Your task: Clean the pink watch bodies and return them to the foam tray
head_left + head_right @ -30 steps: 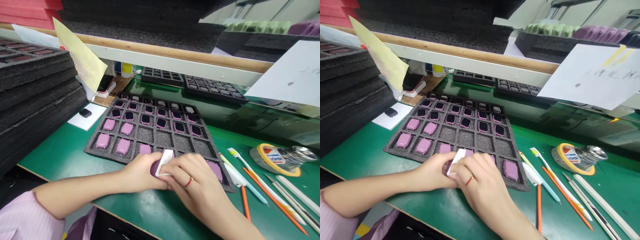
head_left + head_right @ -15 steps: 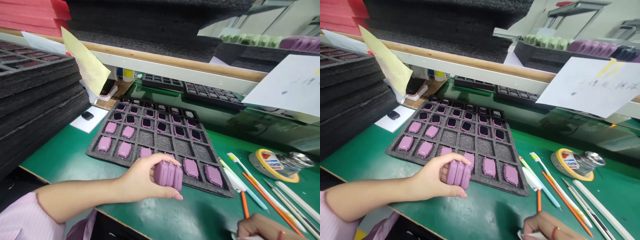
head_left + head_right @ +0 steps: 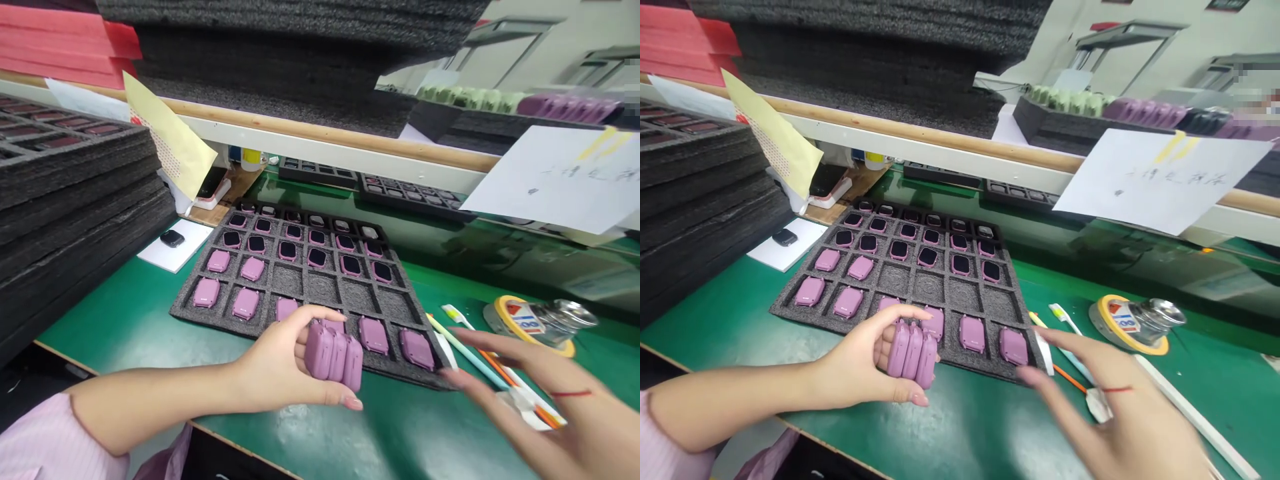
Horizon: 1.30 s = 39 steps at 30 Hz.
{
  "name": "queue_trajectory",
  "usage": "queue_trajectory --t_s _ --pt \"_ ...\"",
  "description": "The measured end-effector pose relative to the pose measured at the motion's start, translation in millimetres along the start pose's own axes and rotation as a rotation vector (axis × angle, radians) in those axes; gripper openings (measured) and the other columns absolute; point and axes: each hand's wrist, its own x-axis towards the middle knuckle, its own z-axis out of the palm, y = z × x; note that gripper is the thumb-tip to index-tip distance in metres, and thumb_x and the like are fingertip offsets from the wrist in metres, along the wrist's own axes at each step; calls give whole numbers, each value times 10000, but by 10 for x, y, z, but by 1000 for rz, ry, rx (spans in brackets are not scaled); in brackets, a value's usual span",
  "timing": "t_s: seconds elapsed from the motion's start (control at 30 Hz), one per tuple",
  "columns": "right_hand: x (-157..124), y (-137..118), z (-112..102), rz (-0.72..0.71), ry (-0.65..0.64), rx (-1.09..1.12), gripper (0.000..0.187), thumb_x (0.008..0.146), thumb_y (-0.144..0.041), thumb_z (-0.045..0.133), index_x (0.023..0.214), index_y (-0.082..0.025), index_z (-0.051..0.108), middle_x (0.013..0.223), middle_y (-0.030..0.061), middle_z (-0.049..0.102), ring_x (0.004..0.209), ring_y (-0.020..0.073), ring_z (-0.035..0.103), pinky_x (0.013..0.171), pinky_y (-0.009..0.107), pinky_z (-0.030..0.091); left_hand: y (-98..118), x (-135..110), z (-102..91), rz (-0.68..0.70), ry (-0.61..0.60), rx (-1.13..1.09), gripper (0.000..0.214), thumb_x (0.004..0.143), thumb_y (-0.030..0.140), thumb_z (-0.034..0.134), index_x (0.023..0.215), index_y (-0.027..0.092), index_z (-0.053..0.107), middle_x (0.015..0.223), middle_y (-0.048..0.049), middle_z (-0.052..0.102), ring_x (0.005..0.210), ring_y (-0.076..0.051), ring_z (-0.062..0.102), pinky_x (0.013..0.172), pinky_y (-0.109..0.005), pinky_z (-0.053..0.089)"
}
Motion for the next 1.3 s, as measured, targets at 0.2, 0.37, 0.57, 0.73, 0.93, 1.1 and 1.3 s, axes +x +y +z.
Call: queue_trajectory --t_s 0.2,0.37,0.57,0.73,0.93,1.1,1.3 --pt "477 -1040 371 -218 -231 641 828 916 -402 702 1601 -320 247 1434 72 623 1273 262 640 1068 423 560 -6 -5 -4 9 -92 7 625 548 188 939 1097 165 641 935 -47 739 896 -212 723 836 -350 577" --pt "396 -1102 705 -171 -65 850 899 928 -296 693 1638 -259 143 1282 84 721 1265 250 650 1101 422 535 20 3 -15 36 -157 82 436 634 295 908 990 159 697 914 -28 701 881 -187 673 808 -310 541" --pt "294 -1072 723 -309 -41 767 875 983 -298 620 1650 -246 55 1329 114 690 1367 262 562 1126 472 502 -1 22 -24 5 -129 102 452 529 282 970 886 138 734 801 1 698 765 -155 647 732 -265 517" --pt "288 -1038 633 -213 29 914 976 889 -517 715 1638 -227 160 1439 143 580 1397 301 514 1204 514 390 20 -49 -18 184 -67 296 507 619 251 926 1091 175 756 971 -28 773 888 -185 713 836 -277 560" --pt "331 -909 698 211 117 1267 568 977 -542 558 1481 -289 489 1177 62 701 1168 217 662 1056 363 529 34 -65 -25 404 -62 524 446 704 317 891 1115 198 762 1057 -29 796 988 -196 733 948 -271 543" --pt "341 -896 769 315 -128 1455 619 952 -674 495 1430 -280 509 1204 94 717 1126 246 708 990 391 580 5 -42 -42 487 -63 540 410 748 312 866 1130 212 756 1139 -40 786 1113 -221 714 1045 -318 508" --pt "280 -1029 725 352 -412 1390 1080 704 -698 797 1563 -258 313 1311 144 695 1214 304 678 988 419 591 -17 2 -46 590 -80 568 276 835 303 799 1103 246 765 1153 -47 774 1189 -236 670 1110 -378 457"
